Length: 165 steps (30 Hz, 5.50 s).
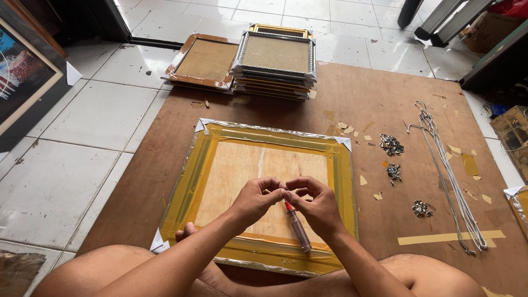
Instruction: The person sits on the floor and assembles hanging hardware onto the back of a picture frame. They attach small metal brackets to the frame using a screwdriver and then position a wire across the back. The person handles multiple frames, moving them aside and bringing new ones into view.
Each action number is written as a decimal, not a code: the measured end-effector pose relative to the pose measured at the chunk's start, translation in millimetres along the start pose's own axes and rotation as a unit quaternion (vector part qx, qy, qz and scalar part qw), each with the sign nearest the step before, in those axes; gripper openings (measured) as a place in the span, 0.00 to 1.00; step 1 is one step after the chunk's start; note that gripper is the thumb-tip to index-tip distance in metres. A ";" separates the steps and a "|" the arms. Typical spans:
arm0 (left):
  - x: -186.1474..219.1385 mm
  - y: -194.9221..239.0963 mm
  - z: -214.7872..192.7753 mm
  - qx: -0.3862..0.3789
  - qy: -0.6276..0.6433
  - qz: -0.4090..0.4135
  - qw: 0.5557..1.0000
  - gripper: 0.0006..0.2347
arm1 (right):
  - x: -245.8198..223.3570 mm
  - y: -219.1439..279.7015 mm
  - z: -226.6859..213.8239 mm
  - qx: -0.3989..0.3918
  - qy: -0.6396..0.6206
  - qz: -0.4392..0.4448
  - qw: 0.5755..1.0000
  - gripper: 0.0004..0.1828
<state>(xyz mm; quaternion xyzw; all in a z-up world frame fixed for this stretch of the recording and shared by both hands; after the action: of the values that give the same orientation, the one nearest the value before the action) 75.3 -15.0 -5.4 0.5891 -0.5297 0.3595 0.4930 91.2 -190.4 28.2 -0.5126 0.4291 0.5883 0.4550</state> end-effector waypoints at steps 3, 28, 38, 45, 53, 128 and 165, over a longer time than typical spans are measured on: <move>-1.5 -2.0 1.8 0.011 0.001 0.000 1.000 0.07 | -1.1 -1.1 0.0 0.004 0.003 -0.026 1.000 0.19; 2.0 -1.2 -2.7 0.015 0.014 0.014 1.000 0.06 | -0.8 2.4 -10.8 0.024 -0.039 -0.085 0.995 0.20; -9.5 -11.4 -8.3 0.040 -0.015 0.004 0.999 0.05 | -15.2 6.3 0.5 0.004 -0.021 -0.059 0.998 0.17; 7.4 6.5 -11.8 0.057 -0.030 -0.005 0.998 0.07 | -8.8 5.0 -2.3 0.026 0.018 -0.061 0.998 0.20; 29.1 15.8 -23.0 0.099 -0.058 0.031 0.993 0.04 | -10.1 2.8 -1.1 0.036 0.044 -0.047 0.997 0.17; -25.5 7.7 -6.4 0.008 -0.240 -0.156 0.958 0.10 | 22.8 9.4 -410.3 0.339 0.258 0.263 0.866 0.07; 2.9 16.0 -12.4 0.045 -0.202 0.020 0.978 0.24 | -89.5 -0.3 -107.1 0.075 0.503 0.122 0.852 0.18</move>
<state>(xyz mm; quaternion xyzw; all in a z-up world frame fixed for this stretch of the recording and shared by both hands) 61.4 -3.1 3.7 0.6605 -0.6131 0.2668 0.3415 119.6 -302.9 105.7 -0.6462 0.7014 0.2670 0.1381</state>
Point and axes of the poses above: each hand's wrist, its own y-axis away from the middle knuckle, its own z-axis out of the palm, x = y × z, the point moved 8 cm from there along -y, towards the middle knuckle, and after that the axes turned 13 degrees about -y, right-handed, at the moved point
